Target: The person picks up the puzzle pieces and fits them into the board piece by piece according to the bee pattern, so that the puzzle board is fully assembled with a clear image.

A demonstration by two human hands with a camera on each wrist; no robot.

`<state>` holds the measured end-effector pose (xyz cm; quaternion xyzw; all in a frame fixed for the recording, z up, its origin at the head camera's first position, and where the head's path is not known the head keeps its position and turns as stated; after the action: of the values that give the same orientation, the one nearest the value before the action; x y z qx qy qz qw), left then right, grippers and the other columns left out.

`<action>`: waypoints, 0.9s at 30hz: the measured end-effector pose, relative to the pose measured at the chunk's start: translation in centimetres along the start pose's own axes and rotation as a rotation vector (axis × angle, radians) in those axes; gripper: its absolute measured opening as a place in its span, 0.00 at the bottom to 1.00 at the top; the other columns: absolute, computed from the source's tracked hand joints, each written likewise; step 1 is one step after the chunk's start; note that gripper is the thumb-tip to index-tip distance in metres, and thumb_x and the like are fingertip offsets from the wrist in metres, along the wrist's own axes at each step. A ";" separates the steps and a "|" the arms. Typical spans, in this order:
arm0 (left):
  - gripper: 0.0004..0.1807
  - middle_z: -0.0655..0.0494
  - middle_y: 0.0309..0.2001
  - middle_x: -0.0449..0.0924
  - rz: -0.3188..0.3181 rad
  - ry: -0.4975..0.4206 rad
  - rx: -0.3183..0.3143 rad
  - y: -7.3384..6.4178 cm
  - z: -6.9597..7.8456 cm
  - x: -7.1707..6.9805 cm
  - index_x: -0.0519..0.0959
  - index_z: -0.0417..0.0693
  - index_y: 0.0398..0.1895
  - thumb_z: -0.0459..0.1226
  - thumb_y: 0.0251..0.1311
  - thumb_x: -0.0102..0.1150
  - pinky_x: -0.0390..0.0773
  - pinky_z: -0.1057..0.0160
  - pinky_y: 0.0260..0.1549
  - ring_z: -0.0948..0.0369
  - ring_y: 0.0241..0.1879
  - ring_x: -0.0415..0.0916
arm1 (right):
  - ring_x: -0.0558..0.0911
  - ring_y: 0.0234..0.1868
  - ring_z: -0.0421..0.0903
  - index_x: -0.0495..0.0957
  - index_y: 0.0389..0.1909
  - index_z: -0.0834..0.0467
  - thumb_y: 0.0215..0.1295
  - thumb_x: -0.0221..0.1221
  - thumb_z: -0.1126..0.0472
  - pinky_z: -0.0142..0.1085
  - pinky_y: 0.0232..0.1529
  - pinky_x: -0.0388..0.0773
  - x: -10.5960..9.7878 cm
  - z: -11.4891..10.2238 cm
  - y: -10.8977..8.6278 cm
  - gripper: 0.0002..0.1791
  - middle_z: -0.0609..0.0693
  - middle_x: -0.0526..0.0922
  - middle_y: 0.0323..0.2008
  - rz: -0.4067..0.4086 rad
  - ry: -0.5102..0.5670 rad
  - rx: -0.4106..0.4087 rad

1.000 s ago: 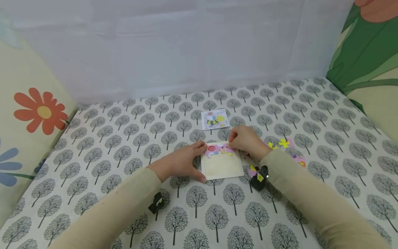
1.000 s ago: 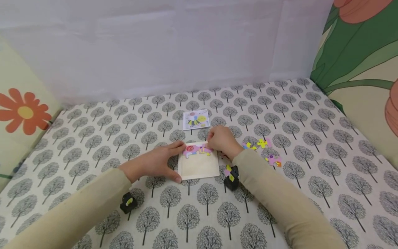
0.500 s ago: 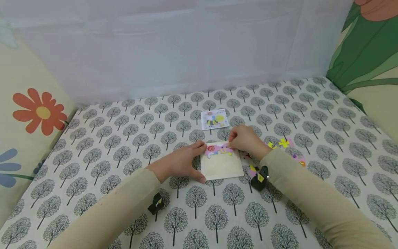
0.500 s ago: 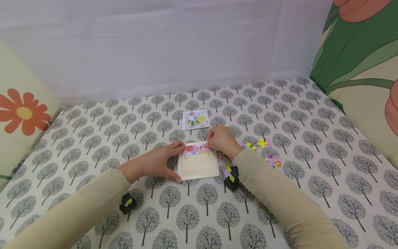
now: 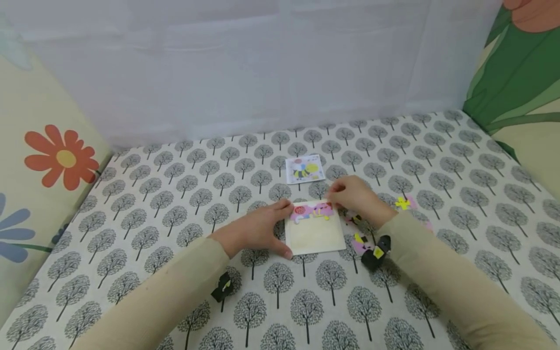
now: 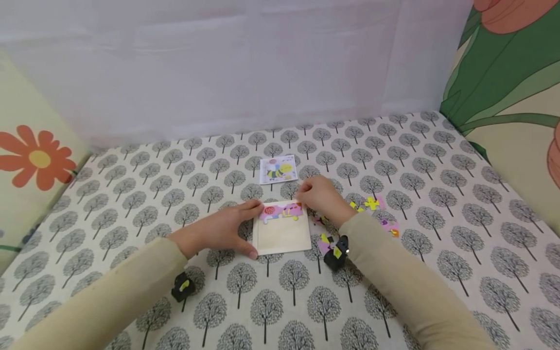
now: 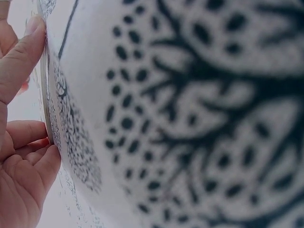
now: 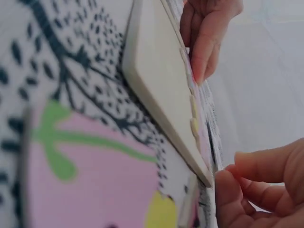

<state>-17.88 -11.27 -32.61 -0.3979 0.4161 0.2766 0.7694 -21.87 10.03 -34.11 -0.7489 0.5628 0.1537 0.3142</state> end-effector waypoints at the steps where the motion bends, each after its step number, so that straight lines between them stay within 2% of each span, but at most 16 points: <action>1: 0.61 0.51 0.74 0.39 0.001 0.000 -0.002 0.0 0.0 0.0 0.48 0.47 0.72 0.57 0.35 0.71 0.49 0.51 0.69 0.47 0.70 0.45 | 0.75 0.32 0.46 0.78 0.36 0.58 0.64 0.56 0.58 0.33 0.32 0.74 -0.2 0.1 -0.1 0.08 0.52 0.78 0.31 0.004 0.007 0.001; 5: 0.61 0.51 0.74 0.39 0.003 -0.001 -0.005 0.0 0.0 0.0 0.48 0.47 0.72 0.56 0.35 0.71 0.49 0.51 0.69 0.47 0.71 0.45 | 0.75 0.33 0.46 0.78 0.35 0.58 0.64 0.56 0.58 0.33 0.33 0.74 -0.9 0.2 -0.5 0.07 0.52 0.78 0.31 0.007 0.015 -0.002; 11: 0.61 0.50 0.74 0.40 0.004 -0.001 0.005 -0.1 0.0 0.0 0.49 0.45 0.72 0.56 0.36 0.71 0.50 0.50 0.68 0.47 0.70 0.45 | 0.76 0.34 0.46 0.77 0.37 0.59 0.64 0.56 0.58 0.33 0.33 0.76 -1.5 0.1 -1.5 0.08 0.53 0.78 0.33 0.003 -0.036 -0.037; 17: 0.61 0.52 0.74 0.38 0.001 0.002 -0.015 0.0 0.0 0.0 0.48 0.47 0.72 0.56 0.36 0.71 0.48 0.51 0.69 0.48 0.71 0.44 | 0.75 0.35 0.46 0.77 0.37 0.59 0.62 0.58 0.58 0.34 0.34 0.76 -2.1 0.4 -2.4 0.08 0.53 0.78 0.34 0.001 -0.097 -0.072; 27: 0.61 0.53 0.74 0.38 0.002 0.006 -0.025 0.0 0.0 0.0 0.48 0.49 0.72 0.57 0.35 0.71 0.48 0.52 0.69 0.49 0.71 0.44 | 0.75 0.34 0.46 0.78 0.35 0.60 0.58 0.60 0.60 0.34 0.35 0.75 -2.5 1.5 -3.6 0.08 0.52 0.78 0.32 -0.004 -0.133 -0.109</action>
<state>-17.85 -11.32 -32.66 -0.4079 0.4154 0.2815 0.7628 -19.09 13.49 -32.73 -0.7541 0.5301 0.2327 0.3101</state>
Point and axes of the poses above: each hand's wrist, its own y-axis towards the middle knuckle, its own x-axis out of the palm, z = x × y, the point moved 2 cm from there along y, towards the middle knuckle
